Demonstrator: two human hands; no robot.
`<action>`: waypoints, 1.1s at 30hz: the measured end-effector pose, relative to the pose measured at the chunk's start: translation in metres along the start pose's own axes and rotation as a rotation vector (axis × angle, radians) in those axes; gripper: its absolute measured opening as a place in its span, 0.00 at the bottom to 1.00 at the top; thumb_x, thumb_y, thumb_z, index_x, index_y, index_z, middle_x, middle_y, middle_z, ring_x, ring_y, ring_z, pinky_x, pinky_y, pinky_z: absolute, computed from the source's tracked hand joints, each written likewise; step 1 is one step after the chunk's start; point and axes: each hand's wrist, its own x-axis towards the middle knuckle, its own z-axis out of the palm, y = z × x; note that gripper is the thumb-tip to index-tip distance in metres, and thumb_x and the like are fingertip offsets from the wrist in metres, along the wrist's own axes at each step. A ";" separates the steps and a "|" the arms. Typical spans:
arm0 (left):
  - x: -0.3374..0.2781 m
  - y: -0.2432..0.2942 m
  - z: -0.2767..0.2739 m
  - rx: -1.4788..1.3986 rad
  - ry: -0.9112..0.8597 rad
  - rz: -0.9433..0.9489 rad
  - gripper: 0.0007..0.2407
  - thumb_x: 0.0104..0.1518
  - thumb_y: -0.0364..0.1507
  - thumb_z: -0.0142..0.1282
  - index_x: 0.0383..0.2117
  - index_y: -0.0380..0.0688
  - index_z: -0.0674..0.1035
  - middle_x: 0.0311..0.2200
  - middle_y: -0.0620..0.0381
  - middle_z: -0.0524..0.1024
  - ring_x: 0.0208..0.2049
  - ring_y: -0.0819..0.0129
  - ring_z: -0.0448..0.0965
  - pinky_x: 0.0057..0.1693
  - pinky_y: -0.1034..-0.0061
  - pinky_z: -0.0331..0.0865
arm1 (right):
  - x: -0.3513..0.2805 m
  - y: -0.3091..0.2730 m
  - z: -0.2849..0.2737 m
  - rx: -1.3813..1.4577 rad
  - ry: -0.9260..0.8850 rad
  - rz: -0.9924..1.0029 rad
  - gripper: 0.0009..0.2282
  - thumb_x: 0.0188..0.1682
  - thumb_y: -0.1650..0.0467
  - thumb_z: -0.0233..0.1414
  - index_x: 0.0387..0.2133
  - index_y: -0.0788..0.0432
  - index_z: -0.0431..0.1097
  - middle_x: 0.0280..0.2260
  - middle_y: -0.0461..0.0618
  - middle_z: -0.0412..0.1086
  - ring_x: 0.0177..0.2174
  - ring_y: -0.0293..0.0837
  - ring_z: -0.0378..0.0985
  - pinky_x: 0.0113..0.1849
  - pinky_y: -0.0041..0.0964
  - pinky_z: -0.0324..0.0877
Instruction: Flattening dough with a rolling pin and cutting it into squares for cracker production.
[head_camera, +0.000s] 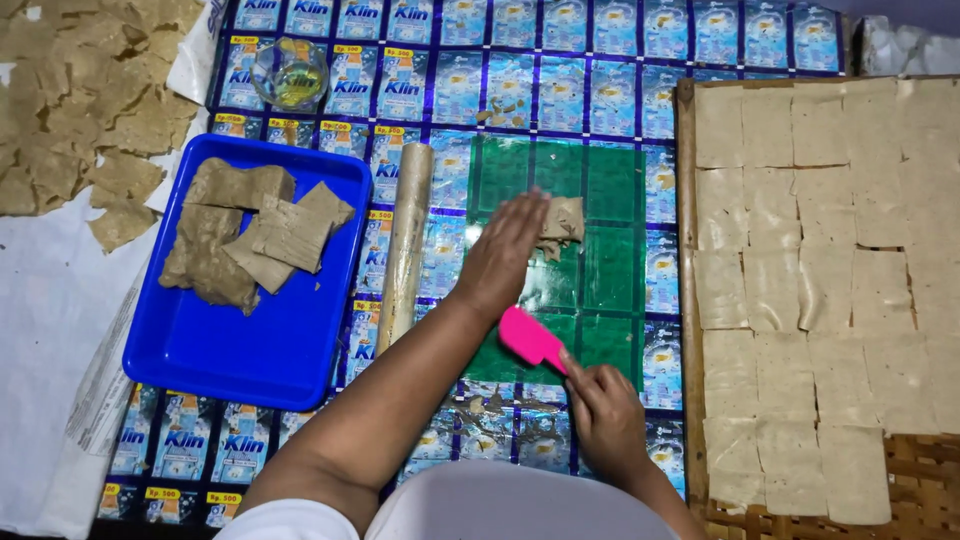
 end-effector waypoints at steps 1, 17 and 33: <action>-0.014 -0.009 -0.005 0.005 0.003 -0.005 0.36 0.46 0.05 0.40 0.68 0.39 0.59 0.69 0.45 0.60 0.71 0.53 0.58 0.76 0.63 0.46 | -0.006 0.003 0.006 0.004 -0.002 -0.007 0.19 0.49 0.74 0.53 0.56 0.51 0.71 0.25 0.45 0.66 0.24 0.40 0.66 0.28 0.36 0.64; -0.056 -0.013 -0.113 -0.149 -0.198 -0.277 0.28 0.49 0.34 0.64 0.60 0.49 0.71 0.41 0.45 0.79 0.43 0.42 0.82 0.48 0.52 0.74 | 0.124 -0.005 -0.058 -0.091 0.380 -0.330 0.12 0.59 0.66 0.46 0.49 0.50 0.76 0.48 0.53 0.66 0.49 0.54 0.70 0.52 0.52 0.61; 0.052 -0.071 0.027 0.318 0.086 -0.076 0.19 0.63 0.47 0.37 0.29 0.49 0.77 0.23 0.54 0.77 0.31 0.51 0.81 0.40 0.56 0.71 | 0.241 0.138 0.014 -0.538 -0.039 -0.086 0.20 0.59 0.57 0.36 0.24 0.49 0.71 0.26 0.49 0.73 0.35 0.53 0.80 0.38 0.51 0.71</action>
